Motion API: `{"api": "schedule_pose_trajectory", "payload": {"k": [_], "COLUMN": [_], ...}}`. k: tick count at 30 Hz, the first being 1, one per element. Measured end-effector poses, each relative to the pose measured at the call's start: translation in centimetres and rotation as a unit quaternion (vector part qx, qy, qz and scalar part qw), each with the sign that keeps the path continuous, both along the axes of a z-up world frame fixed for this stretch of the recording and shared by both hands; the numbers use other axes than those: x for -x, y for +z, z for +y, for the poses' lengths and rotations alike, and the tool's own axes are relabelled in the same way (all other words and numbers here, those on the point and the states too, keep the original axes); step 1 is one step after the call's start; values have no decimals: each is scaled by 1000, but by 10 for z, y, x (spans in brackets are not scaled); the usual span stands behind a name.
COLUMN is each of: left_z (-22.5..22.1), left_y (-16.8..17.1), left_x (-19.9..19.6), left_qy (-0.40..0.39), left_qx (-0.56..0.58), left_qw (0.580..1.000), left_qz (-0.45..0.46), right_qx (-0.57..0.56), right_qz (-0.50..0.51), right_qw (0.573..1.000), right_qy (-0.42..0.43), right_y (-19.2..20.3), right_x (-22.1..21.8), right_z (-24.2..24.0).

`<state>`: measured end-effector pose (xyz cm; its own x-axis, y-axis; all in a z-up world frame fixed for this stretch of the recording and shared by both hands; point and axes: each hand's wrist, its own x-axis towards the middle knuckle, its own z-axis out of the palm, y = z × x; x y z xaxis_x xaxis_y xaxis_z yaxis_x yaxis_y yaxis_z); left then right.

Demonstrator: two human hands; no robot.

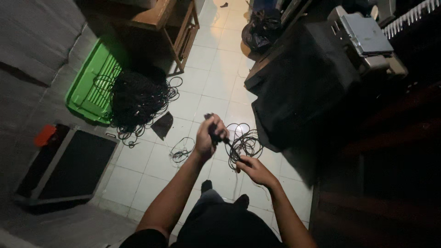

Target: The person coils several black cables by hand, places the coiled bundles into a white storage bin, and then picks through a large pile of tangled cables on the floor.

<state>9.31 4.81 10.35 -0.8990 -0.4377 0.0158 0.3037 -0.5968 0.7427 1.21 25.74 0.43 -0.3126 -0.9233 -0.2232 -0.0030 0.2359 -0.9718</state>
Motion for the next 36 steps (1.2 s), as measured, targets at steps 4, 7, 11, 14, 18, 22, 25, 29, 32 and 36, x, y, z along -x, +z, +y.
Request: {"api": "schedule_pose_trajectory", "payload": {"k": [4,7,11,14,18,22,25,29,32,36], "left_z": [-44,-81,-126,-142,-130,-130,-151,-184,-205,-242], "left_y": [12,13,-6,-29,-51,-46,-35,-20,-14,-21], "left_x": [-4,-14,-24,-31,-50,-89,-105,-106,-93,-90], "left_qy": [115,155,177,2,-179,-397,-375,-245,-125,87], "left_qx": [47,120,408,526,446,224,160,31,22,126], "left_qw": [992,981,889,759,865,879,912,969,992,988], "left_qz": [23,9,-114,-384,-145,-142,-38,-16,-13,12], "right_qx": [-59,-68,-100,-65,-18,16,25,-41,-113,-147], "right_qz": [81,140,185,269,315,209,168,107,144,182], "right_qw": [995,987,978,961,943,971,982,992,983,970], "right_qy": [-12,-34,-6,-16,-108,-119,-81,-55,-11,68], "right_y": [12,31,77,119,147,108,48,-6,-5,34], "right_x": [-4,-8,-23,-34,-15,9,6,-33,-56,-80], "right_z": [-20,-38,-65,-87,-122,-167,-199,-224,-239,-247]}}
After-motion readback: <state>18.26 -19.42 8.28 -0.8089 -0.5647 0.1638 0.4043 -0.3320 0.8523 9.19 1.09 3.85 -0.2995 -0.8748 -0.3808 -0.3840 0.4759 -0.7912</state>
